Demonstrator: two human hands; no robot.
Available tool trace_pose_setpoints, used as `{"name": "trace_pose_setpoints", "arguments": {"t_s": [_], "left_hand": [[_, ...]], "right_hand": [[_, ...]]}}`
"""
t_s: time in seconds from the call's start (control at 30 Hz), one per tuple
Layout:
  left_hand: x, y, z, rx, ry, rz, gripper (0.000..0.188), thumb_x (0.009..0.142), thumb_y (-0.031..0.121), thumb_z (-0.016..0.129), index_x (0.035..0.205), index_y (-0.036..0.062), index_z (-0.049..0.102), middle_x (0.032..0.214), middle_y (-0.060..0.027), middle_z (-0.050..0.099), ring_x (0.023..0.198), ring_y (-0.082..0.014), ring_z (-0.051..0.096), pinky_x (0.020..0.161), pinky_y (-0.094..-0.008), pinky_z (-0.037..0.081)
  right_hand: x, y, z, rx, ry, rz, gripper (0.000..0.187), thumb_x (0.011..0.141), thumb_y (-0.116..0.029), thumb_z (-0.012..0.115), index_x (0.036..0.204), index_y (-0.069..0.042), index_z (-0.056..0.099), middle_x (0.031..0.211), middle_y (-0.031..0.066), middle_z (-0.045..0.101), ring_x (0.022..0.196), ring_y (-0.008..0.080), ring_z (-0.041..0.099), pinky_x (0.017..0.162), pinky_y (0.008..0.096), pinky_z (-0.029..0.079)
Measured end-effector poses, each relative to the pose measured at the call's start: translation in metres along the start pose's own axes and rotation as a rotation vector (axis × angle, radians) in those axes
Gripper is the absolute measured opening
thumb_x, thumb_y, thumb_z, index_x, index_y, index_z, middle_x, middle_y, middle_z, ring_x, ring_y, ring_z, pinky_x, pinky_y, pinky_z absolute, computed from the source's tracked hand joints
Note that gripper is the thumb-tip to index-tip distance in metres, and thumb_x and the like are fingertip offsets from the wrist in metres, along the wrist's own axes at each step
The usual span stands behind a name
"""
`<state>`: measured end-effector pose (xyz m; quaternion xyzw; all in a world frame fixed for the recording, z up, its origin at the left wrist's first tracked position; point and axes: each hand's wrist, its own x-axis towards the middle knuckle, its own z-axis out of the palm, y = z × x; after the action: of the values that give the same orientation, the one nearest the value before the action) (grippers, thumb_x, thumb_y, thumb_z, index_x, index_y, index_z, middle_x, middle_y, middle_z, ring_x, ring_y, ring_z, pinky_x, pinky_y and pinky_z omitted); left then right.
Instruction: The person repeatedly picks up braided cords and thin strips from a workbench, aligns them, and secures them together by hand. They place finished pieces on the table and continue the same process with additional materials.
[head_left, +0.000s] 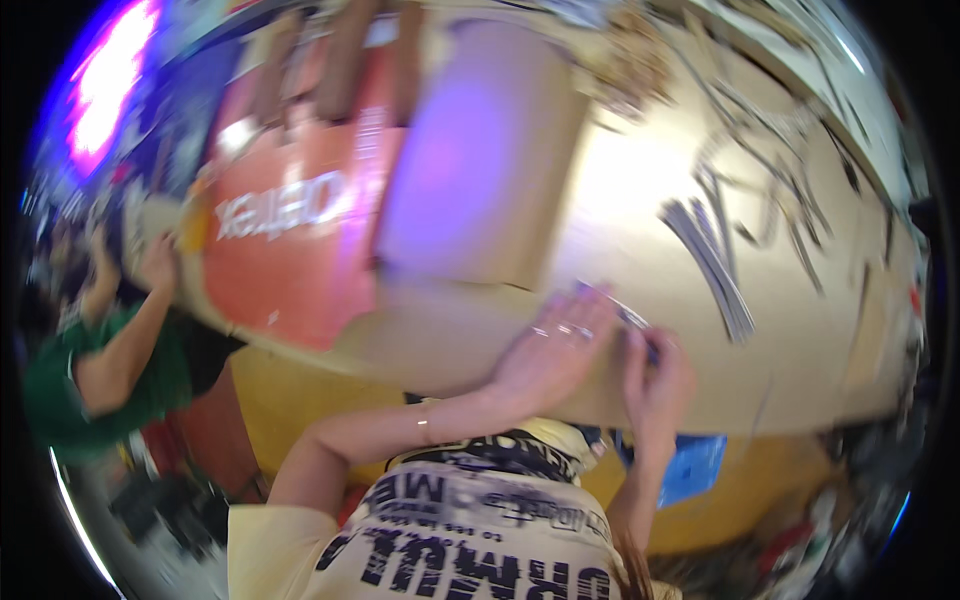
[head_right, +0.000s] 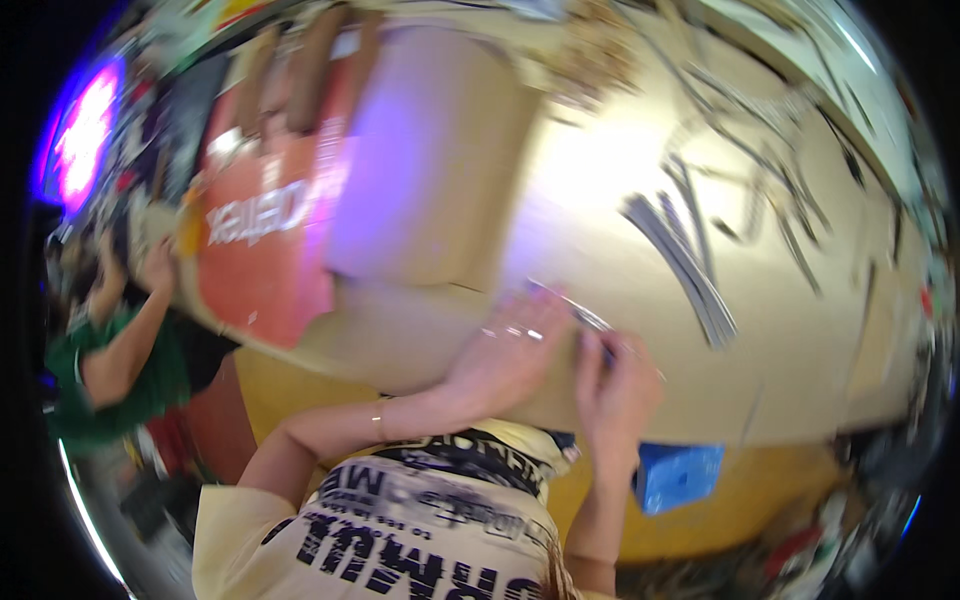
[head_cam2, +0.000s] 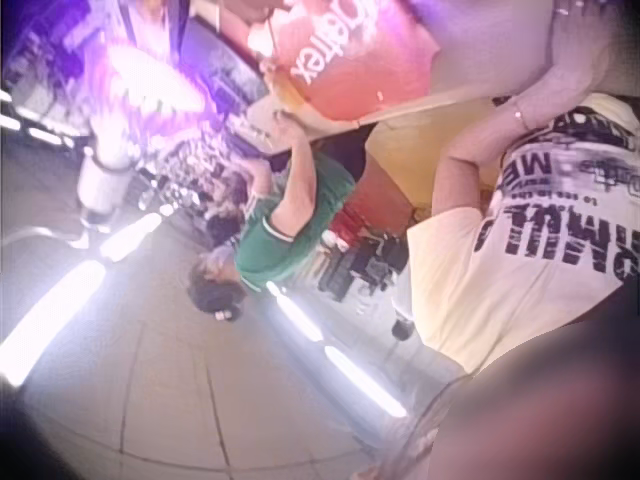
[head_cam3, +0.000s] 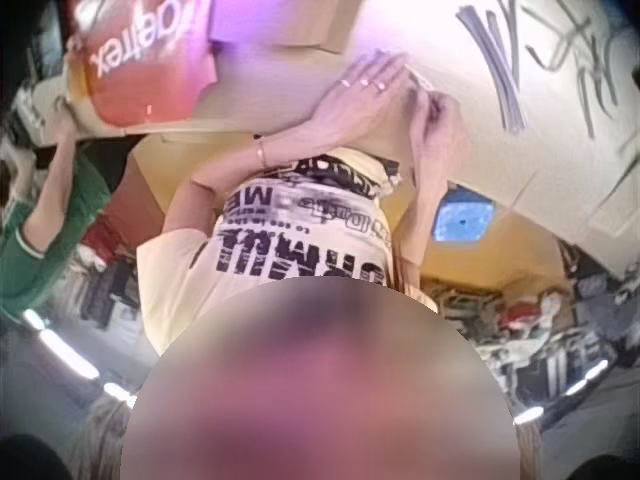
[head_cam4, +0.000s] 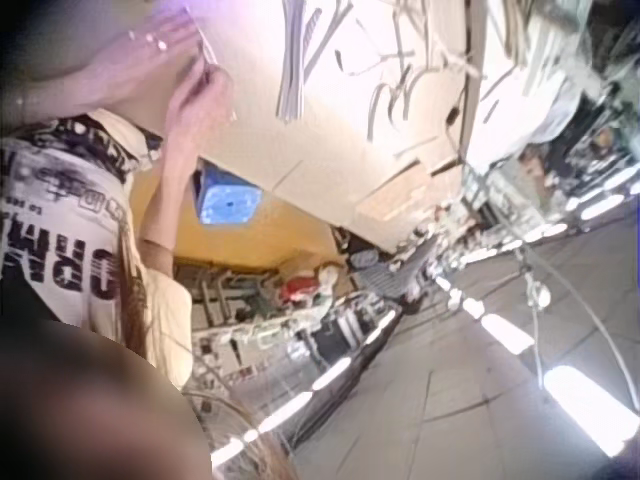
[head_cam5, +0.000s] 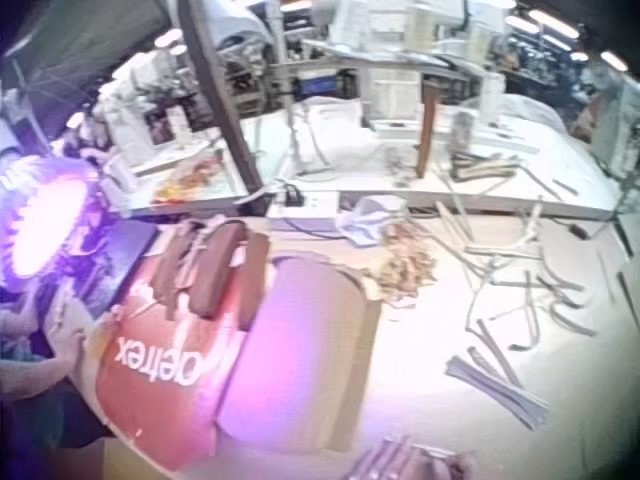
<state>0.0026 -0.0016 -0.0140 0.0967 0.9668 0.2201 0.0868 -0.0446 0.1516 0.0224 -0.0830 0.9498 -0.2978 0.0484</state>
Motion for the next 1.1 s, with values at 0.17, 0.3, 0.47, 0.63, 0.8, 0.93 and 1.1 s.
{"name": "trace_pose_setpoints", "arguments": {"t_s": [0.17,0.3,0.47,0.63,0.8,0.93,1.1], "left_hand": [[-0.004,0.003,-0.004,0.039,0.030,0.034,0.066,0.090,0.018,0.057,0.150,0.0004,0.036,0.158,-0.0170,0.033,0.147,-0.0321,0.031,0.120,-0.0502,0.024],[-0.004,0.003,-0.010,0.060,-0.031,0.019,0.066,0.090,0.018,0.058,0.151,0.0013,0.036,0.159,-0.0165,0.031,0.148,-0.0322,0.029,0.121,-0.0512,0.022],[-0.002,0.005,-0.012,0.082,-0.064,0.021,0.067,0.089,0.017,0.059,0.150,0.0005,0.036,0.159,-0.0186,0.030,0.147,-0.0355,0.029,0.121,-0.0527,0.020],[-0.001,0.006,-0.012,0.105,-0.051,0.042,0.066,0.088,0.016,0.060,0.148,0.0001,0.039,0.158,-0.0216,0.031,0.145,-0.0402,0.032,0.120,-0.0535,0.020],[0.001,0.008,-0.015,0.163,-0.087,0.049,0.067,0.086,0.018,0.060,0.149,0.0088,0.042,0.159,-0.0215,0.030,0.146,-0.0384,0.031,0.122,-0.0495,0.018],[0.002,0.012,-0.015,0.237,-0.076,0.056,0.066,0.086,0.019,0.059,0.150,0.0144,0.043,0.159,-0.0223,0.031,0.146,-0.0386,0.032,0.122,-0.0475,0.017],[0.002,0.012,-0.014,0.272,-0.077,0.063,0.063,0.088,0.019,0.057,0.149,0.0147,0.043,0.157,-0.0237,0.032,0.145,-0.0394,0.033,0.122,-0.0474,0.017]], "right_hand": [[0.006,-0.003,-0.005,0.078,-0.003,0.118,0.018,0.091,-0.020,0.068,0.083,-0.005,0.067,0.080,0.0120,0.067,0.069,0.0310,0.064,0.062,0.0410,0.048],[0.012,-0.008,-0.006,0.124,-0.040,0.221,0.015,0.089,-0.019,0.070,0.083,-0.005,0.067,0.078,0.0107,0.067,0.069,0.0304,0.064,0.063,0.0416,0.047],[0.014,-0.002,-0.003,0.046,0.004,0.119,0.016,0.090,-0.016,0.070,0.084,-0.002,0.067,0.074,0.0111,0.067,0.059,0.0244,0.062,0.056,0.0349,0.047],[0.015,-0.002,-0.002,0.018,-0.013,0.130,0.014,0.089,-0.015,0.071,0.082,-0.003,0.066,0.073,0.0098,0.065,0.060,0.0261,0.062,0.058,0.0368,0.046],[0.014,-0.003,0.001,-0.010,0.003,0.130,0.013,0.087,-0.017,0.071,0.081,-0.006,0.066,0.074,0.0070,0.065,0.067,0.0262,0.062,0.064,0.0395,0.044],[0.013,-0.004,0.005,-0.061,0.032,0.101,0.012,0.087,-0.018,0.071,0.081,-0.007,0.067,0.076,0.0071,0.065,0.070,0.0265,0.062,0.065,0.0401,0.043],[0.007,-0.007,-0.001,-0.089,0.048,0.159,0.014,0.088,-0.018,0.071,0.082,-0.006,0.067,0.076,0.0080,0.065,0.070,0.0271,0.063,0.065,0.0410,0.044]]}}
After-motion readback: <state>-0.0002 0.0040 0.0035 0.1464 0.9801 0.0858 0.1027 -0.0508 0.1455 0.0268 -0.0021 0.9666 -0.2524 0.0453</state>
